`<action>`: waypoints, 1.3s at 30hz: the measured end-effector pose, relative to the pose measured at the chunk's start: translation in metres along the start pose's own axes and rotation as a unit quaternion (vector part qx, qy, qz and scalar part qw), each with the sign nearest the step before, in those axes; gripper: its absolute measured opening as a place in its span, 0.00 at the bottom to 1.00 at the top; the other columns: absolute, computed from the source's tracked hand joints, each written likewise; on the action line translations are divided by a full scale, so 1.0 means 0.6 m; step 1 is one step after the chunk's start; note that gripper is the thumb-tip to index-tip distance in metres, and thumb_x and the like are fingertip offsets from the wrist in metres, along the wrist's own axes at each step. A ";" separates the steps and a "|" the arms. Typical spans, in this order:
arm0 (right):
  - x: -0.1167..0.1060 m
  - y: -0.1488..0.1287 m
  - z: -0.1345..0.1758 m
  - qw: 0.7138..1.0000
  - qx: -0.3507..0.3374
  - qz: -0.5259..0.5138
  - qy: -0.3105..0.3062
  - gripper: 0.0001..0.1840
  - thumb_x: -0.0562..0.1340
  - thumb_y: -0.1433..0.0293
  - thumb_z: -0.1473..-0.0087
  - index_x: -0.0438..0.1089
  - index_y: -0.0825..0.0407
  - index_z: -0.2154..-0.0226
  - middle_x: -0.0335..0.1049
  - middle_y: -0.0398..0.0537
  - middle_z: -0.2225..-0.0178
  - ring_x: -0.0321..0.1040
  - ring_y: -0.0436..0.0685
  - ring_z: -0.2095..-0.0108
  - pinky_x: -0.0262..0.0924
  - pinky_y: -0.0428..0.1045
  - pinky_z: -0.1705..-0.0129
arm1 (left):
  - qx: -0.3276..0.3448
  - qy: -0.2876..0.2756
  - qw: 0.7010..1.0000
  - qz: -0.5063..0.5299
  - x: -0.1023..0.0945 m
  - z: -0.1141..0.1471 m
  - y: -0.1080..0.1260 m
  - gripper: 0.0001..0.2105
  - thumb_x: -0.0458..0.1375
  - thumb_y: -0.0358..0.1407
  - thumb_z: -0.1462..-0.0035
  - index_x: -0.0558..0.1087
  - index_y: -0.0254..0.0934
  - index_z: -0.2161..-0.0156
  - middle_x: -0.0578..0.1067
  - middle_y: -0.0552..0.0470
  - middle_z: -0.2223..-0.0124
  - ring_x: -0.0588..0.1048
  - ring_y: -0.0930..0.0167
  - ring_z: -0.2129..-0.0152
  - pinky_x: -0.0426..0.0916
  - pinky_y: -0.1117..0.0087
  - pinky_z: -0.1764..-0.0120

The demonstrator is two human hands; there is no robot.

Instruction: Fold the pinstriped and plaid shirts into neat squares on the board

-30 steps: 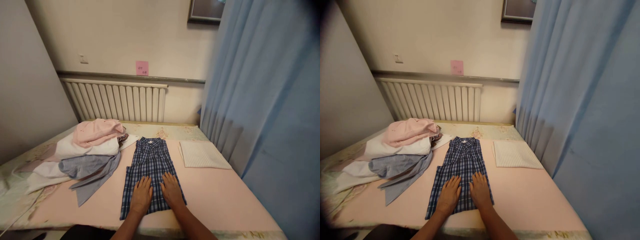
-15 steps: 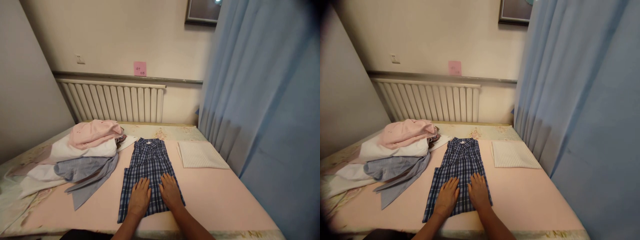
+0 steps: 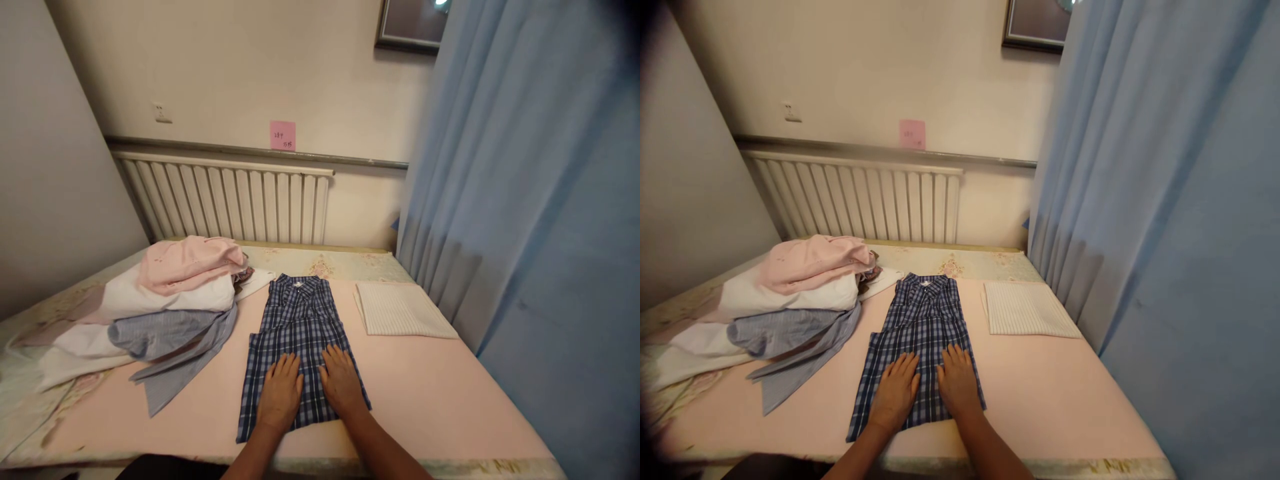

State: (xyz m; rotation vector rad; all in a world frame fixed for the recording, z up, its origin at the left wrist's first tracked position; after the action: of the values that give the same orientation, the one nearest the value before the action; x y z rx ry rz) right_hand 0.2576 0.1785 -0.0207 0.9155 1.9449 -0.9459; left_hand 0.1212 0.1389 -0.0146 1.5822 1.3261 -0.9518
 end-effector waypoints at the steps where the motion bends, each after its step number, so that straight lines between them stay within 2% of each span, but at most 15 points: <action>1: -0.001 -0.001 0.000 1.000 0.000 0.000 0.001 0.21 0.53 0.68 0.38 0.67 0.53 0.45 0.63 0.53 0.41 0.56 0.62 0.39 0.47 0.61 0.37 | -0.001 0.000 1.000 0.000 0.001 0.000 0.000 0.20 0.46 0.34 0.37 0.68 0.38 0.43 0.70 0.47 0.41 0.65 0.61 0.42 0.60 0.54 0.42; 39: 0.007 0.005 0.000 1.000 0.008 -0.006 -0.016 0.21 0.52 0.66 0.37 0.66 0.52 0.44 0.62 0.52 0.40 0.53 0.62 0.38 0.43 0.61 0.36 | 0.004 0.000 1.000 0.005 0.006 -0.001 -0.001 0.19 0.47 0.35 0.37 0.68 0.36 0.43 0.70 0.46 0.41 0.64 0.61 0.42 0.59 0.54 0.43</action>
State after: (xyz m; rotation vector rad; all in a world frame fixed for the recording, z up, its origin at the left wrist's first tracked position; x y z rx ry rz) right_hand 0.2582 0.1813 -0.0254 0.8945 1.9198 -0.9788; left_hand 0.1211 0.1410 -0.0178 1.5933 1.3149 -0.9539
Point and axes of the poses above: each hand's wrist, its own z-axis away from the middle knuckle, its own x-axis out of the palm, y = z × x, the point moved 10 cm from there along -z, towards the middle knuckle
